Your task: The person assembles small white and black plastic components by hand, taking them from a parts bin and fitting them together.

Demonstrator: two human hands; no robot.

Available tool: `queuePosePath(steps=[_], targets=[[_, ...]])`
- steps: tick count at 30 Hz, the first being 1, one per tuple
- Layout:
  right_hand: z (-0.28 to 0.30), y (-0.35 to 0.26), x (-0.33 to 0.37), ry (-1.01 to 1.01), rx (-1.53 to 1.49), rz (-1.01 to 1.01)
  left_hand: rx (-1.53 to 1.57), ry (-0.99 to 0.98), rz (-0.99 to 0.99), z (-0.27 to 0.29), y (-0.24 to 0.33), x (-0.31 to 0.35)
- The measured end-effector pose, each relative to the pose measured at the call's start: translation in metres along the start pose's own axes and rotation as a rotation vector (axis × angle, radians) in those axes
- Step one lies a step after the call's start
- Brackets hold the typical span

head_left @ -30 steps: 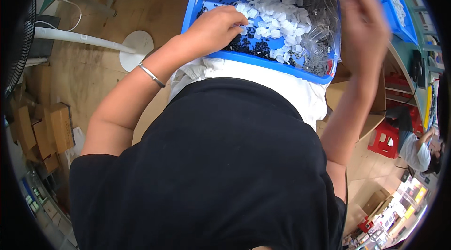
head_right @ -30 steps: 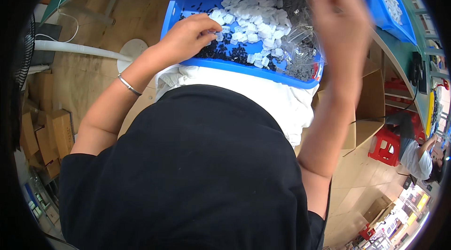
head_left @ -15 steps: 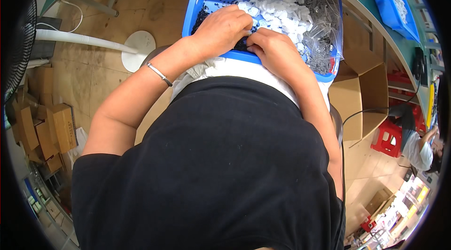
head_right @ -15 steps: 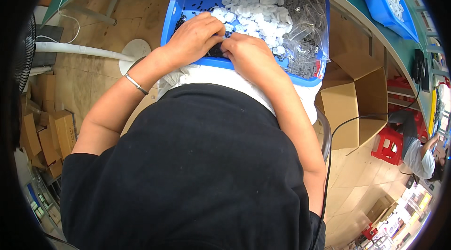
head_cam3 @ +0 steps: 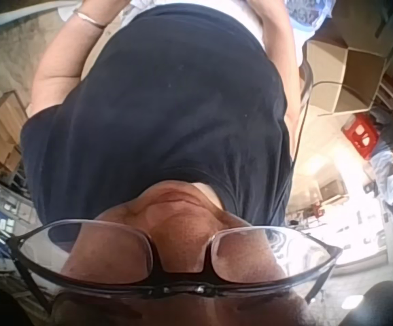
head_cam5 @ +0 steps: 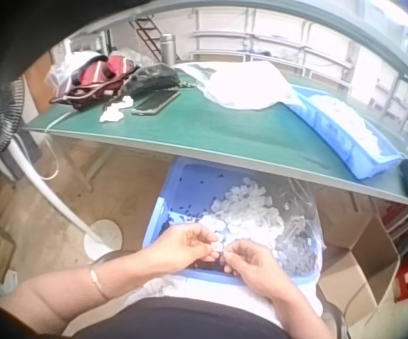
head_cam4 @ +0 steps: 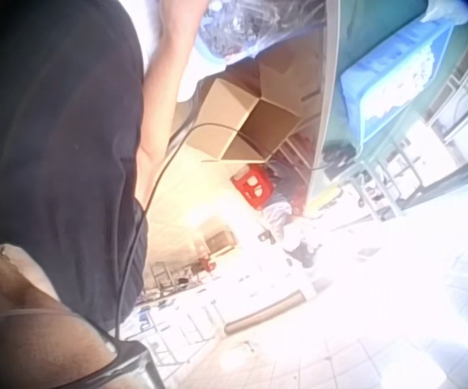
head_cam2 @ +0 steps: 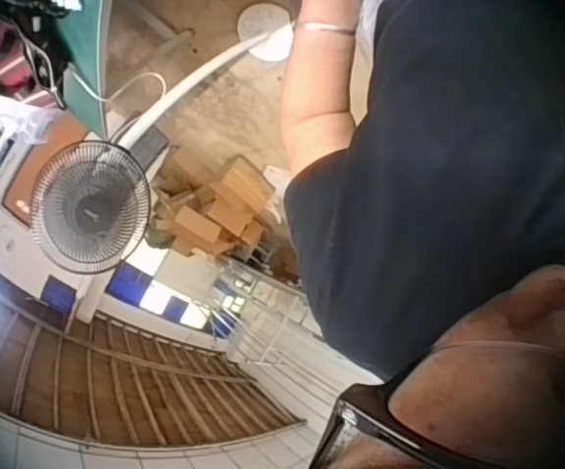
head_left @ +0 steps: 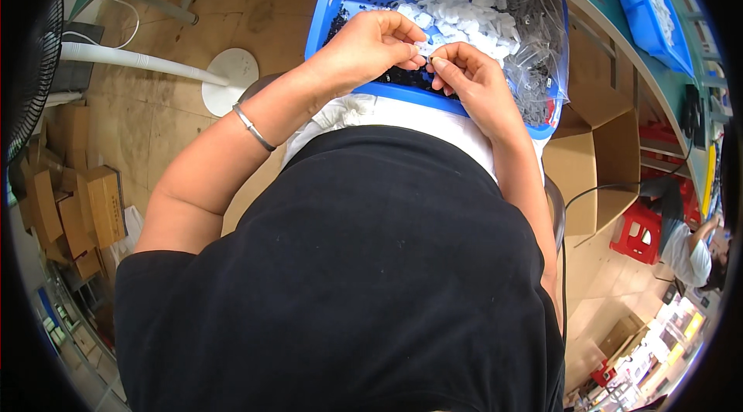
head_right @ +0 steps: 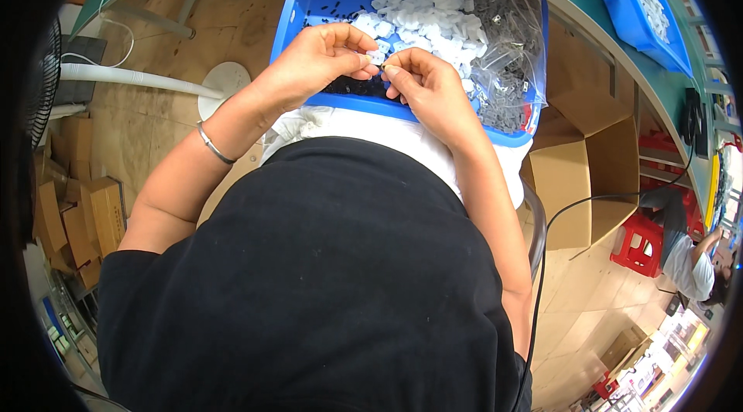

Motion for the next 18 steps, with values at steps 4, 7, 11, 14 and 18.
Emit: queuePosePath(steps=[4, 7, 11, 14, 18], targets=[[0.0, -0.008, 0.004, 0.081, 0.071, 0.06, 0.033, 0.021, 0.001, -0.002, 0.0, 0.001], [-0.003, -0.016, 0.007, 0.138, 0.184, 0.127, 0.075, 0.013, -0.003, -0.004, -0.002, 0.001], [-0.006, -0.025, 0.008, 0.173, 0.444, 0.181, 0.088, 0.021, 0.018, -0.006, -0.002, 0.003], [-0.006, -0.022, 0.007, 0.171, 0.44, 0.157, 0.09, 0.029, 0.005, -0.006, -0.002, 0.003], [-0.007, -0.021, 0.007, 0.167, 0.47, 0.146, 0.108, 0.041, 0.007, -0.009, 0.0, 0.004]])
Point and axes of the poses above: each hand's wrist, its own x-axis away from the middle knuckle, its own z-axis out of the back of the hand, y = z × x, the point moved 6 cm from there along -x, towards the middle knuckle, and after that the axes turned 1 degree about -x, right-handed, at the moved point
